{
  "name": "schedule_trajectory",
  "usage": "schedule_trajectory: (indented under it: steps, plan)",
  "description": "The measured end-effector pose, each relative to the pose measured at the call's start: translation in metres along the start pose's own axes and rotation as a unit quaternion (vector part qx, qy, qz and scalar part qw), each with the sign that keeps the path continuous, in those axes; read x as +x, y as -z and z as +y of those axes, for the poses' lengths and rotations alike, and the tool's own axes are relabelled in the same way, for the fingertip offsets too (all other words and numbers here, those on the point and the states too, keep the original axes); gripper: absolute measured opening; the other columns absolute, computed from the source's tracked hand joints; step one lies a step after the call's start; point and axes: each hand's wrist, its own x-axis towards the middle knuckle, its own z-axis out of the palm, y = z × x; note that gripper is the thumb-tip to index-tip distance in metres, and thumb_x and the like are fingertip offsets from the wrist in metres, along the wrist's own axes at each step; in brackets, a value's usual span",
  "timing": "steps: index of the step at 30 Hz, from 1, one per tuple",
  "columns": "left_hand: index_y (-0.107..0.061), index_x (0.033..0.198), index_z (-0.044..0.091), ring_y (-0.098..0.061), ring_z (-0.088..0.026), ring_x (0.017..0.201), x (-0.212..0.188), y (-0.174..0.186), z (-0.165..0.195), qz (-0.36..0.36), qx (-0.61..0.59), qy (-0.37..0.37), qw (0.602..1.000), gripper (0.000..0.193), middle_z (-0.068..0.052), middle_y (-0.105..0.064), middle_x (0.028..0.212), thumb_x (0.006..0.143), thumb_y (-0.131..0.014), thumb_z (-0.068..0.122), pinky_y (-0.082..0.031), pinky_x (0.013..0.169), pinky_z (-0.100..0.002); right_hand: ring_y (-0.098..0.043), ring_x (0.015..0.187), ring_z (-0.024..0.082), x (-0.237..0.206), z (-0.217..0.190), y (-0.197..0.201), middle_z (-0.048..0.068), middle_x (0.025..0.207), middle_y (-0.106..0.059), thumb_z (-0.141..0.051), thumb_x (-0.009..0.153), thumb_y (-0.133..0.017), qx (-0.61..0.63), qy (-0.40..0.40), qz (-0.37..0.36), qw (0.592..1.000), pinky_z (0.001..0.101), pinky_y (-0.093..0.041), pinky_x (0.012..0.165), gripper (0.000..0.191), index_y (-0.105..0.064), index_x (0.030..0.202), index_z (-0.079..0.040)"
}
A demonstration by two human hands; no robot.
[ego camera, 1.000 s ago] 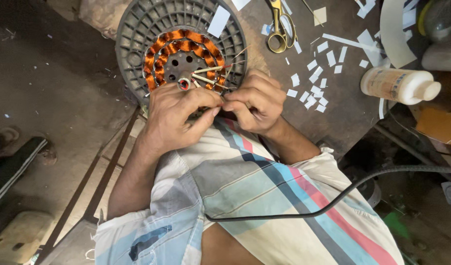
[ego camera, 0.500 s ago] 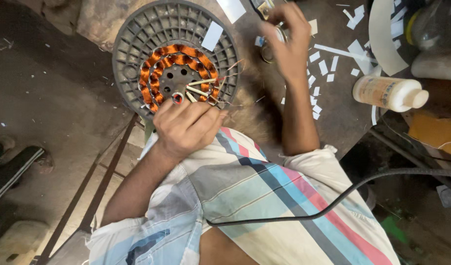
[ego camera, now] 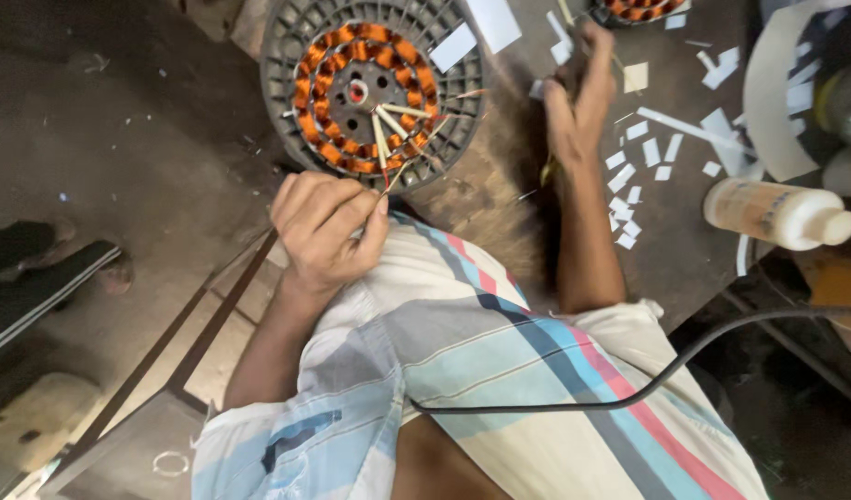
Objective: The person is repairing a motor stator by hand, twisting copper wires together and securing them with white tape. They use scissors to trim excess wire and tape.
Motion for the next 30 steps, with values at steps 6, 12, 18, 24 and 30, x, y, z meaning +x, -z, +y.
schedule_trajectory:
  steps: [6, 12, 18, 24, 30]
  plan:
    - [-0.074, 0.094, 0.001, -0.067, -0.026, 0.082, -0.014, 0.003, 0.006, -0.033, -0.091, 0.141, 0.985, 0.014, -0.009, -0.07, 0.093, 0.082, -0.08, -0.004, -0.051, 0.075, -0.037, -0.062, 0.07, 0.018, -0.087, -0.076, 0.015, 0.008, 0.08, -0.063, -0.041, 0.103, -0.044, 0.143, -0.056, -0.121, 0.981, 0.033, -0.047, 0.062, 0.047, -0.064, 0.107, 0.002]
    - [-0.075, 0.094, 0.001, -0.072, -0.021, 0.084, -0.02, 0.01, 0.009, -0.06, -0.159, 0.245, 0.955, 0.013, -0.011, -0.074, 0.093, 0.085, -0.084, -0.004, -0.056, 0.078, -0.032, -0.061, 0.068, 0.028, -0.101, -0.118, -0.01, 0.014, 0.077, -0.06, -0.015, 0.095, -0.068, 0.079, 0.023, -0.268, 0.96, 0.0389, -0.045, 0.063, 0.019, -0.07, 0.087, 0.002]
    - [-0.076, 0.096, 0.001, -0.073, -0.02, 0.084, -0.021, 0.008, 0.012, -0.076, -0.15, 0.251, 0.953, 0.014, -0.01, -0.074, 0.093, 0.085, -0.085, -0.001, -0.056, 0.075, -0.03, -0.066, 0.07, 0.024, -0.098, -0.134, -0.038, 0.013, 0.081, -0.067, -0.001, 0.085, -0.08, 0.111, 0.024, -0.239, 0.964, 0.0355, -0.049, 0.062, 0.01, -0.071, 0.089, 0.002]
    - [-0.075, 0.097, 0.002, -0.074, -0.02, 0.083, -0.018, 0.009, 0.01, -0.078, -0.159, 0.246, 0.953, 0.014, -0.01, -0.074, 0.093, 0.086, -0.084, -0.001, -0.057, 0.073, -0.03, -0.069, 0.076, 0.025, -0.087, -0.141, -0.051, 0.015, 0.089, -0.071, 0.002, 0.084, -0.074, 0.112, 0.082, -0.229, 0.964, 0.0357, -0.053, 0.067, 0.018, -0.073, 0.102, 0.001]
    - [-0.075, 0.097, 0.001, -0.072, -0.022, 0.081, -0.012, 0.013, 0.01, -0.065, -0.113, 0.183, 0.975, 0.014, -0.01, -0.073, 0.093, 0.087, -0.085, 0.0, -0.056, 0.072, -0.033, -0.072, 0.079, 0.026, -0.078, -0.146, -0.058, 0.014, 0.092, -0.073, 0.004, 0.087, -0.063, 0.135, 0.085, -0.248, 0.956, 0.0374, -0.057, 0.074, 0.036, -0.068, 0.122, 0.002]
